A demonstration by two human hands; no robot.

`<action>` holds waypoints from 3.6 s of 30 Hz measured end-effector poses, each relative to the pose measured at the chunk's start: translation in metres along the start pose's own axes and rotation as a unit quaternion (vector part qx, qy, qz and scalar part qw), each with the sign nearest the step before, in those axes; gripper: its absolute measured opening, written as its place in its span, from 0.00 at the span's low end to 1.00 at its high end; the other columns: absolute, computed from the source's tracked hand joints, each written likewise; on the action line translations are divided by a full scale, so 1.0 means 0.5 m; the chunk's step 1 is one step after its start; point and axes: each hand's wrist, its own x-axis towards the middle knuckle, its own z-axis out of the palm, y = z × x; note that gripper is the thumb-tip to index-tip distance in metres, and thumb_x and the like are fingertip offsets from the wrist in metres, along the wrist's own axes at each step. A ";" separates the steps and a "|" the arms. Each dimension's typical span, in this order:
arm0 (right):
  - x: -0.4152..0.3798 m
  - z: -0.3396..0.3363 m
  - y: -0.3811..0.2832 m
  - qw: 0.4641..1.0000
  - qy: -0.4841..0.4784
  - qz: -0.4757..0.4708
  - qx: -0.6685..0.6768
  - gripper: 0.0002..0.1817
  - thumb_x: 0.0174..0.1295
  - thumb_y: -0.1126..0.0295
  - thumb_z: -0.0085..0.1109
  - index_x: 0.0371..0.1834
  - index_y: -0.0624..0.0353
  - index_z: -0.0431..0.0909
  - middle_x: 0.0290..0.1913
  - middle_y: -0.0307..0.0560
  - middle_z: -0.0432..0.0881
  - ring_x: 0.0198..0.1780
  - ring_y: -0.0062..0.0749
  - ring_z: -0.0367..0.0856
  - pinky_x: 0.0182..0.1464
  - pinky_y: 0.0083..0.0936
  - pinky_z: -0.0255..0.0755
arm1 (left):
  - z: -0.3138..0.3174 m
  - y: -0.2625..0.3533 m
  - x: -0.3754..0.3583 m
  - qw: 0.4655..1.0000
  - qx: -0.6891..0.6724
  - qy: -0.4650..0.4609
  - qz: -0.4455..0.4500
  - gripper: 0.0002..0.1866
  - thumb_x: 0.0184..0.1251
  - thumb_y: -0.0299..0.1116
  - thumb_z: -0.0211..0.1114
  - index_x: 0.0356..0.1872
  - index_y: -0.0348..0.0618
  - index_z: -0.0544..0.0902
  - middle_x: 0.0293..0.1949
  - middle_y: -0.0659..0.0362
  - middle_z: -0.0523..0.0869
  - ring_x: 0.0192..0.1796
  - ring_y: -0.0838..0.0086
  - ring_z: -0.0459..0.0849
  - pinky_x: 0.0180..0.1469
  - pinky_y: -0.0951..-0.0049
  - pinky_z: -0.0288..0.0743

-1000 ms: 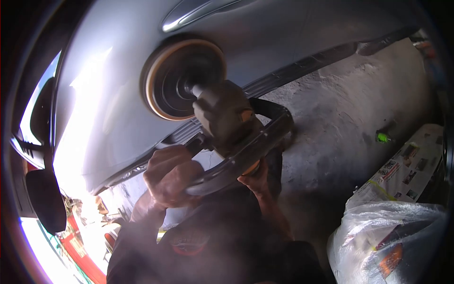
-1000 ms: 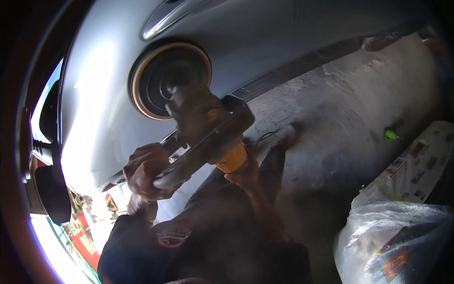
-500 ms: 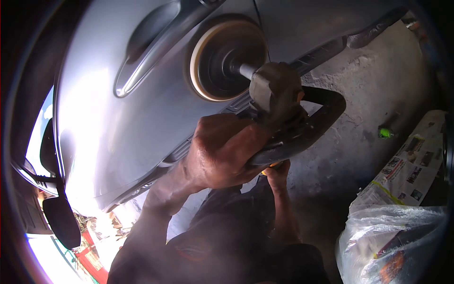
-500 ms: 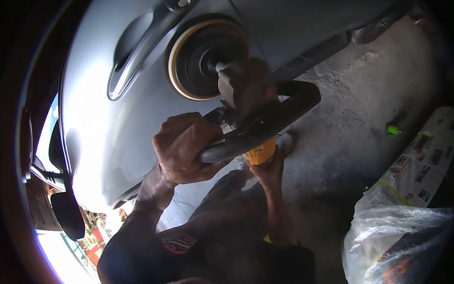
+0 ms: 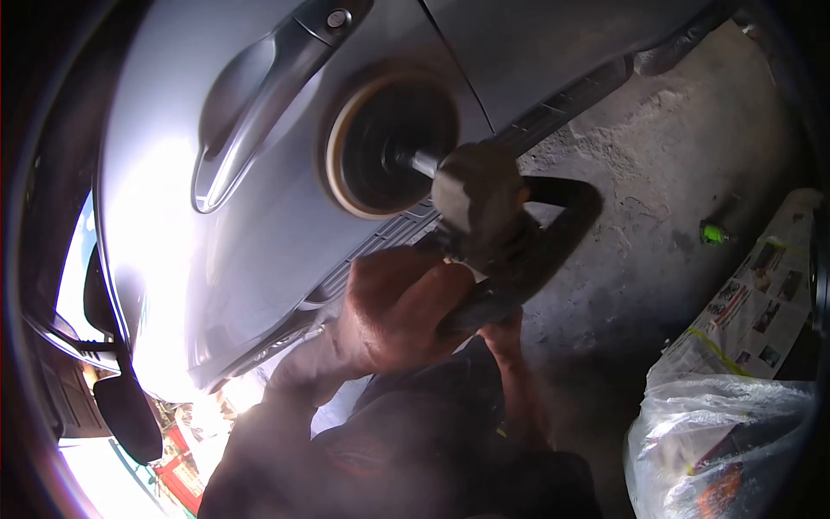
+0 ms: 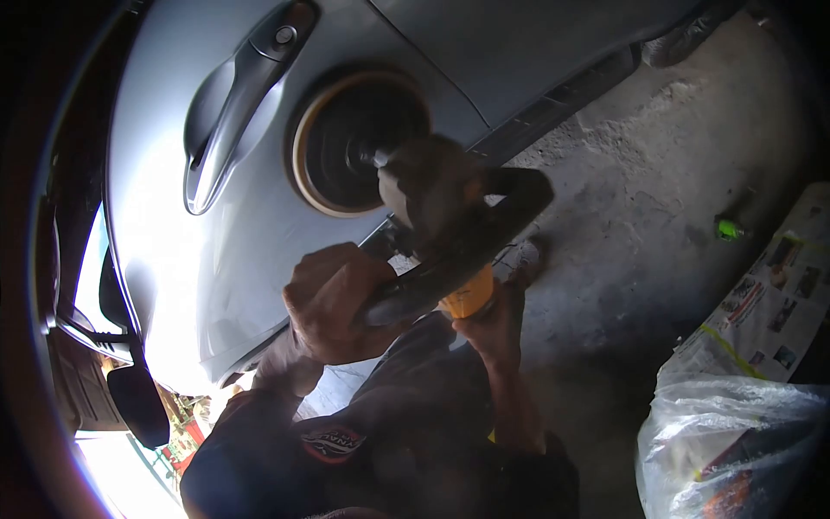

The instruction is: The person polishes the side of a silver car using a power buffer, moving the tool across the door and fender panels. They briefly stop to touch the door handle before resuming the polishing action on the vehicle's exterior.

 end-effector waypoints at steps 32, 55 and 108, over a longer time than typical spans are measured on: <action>0.027 0.119 0.244 0.849 0.113 0.126 0.500 0.41 0.55 0.56 0.76 0.67 0.64 0.66 0.46 0.34 0.77 0.39 0.14 0.74 0.42 0.16 0.72 | 0.389 -0.186 0.084 0.980 0.072 -0.187 -0.020 0.17 0.51 0.27 0.75 0.45 0.41 0.84 0.30 0.55 0.84 0.28 0.61 0.86 0.30 0.62 0.79; -0.009 0.130 0.467 0.729 0.093 0.302 0.607 0.34 0.76 0.38 0.32 0.56 0.61 0.72 0.32 0.47 0.81 0.29 0.33 0.81 0.35 0.36 0.78 | 0.774 -0.340 -0.032 0.872 0.161 -0.439 -0.146 0.08 0.69 0.32 0.63 0.41 0.38 0.81 0.31 0.47 0.88 0.37 0.52 0.89 0.40 0.54 0.83; -0.123 0.172 0.551 0.661 0.022 0.395 0.637 0.41 0.65 0.24 0.40 0.50 0.54 0.77 0.26 0.50 0.83 0.24 0.39 0.83 0.27 0.39 0.78 | 0.818 -0.438 -0.225 0.765 0.224 -0.521 -0.306 0.18 0.78 0.48 0.55 0.45 0.42 0.80 0.42 0.46 0.89 0.50 0.52 0.89 0.52 0.52 0.82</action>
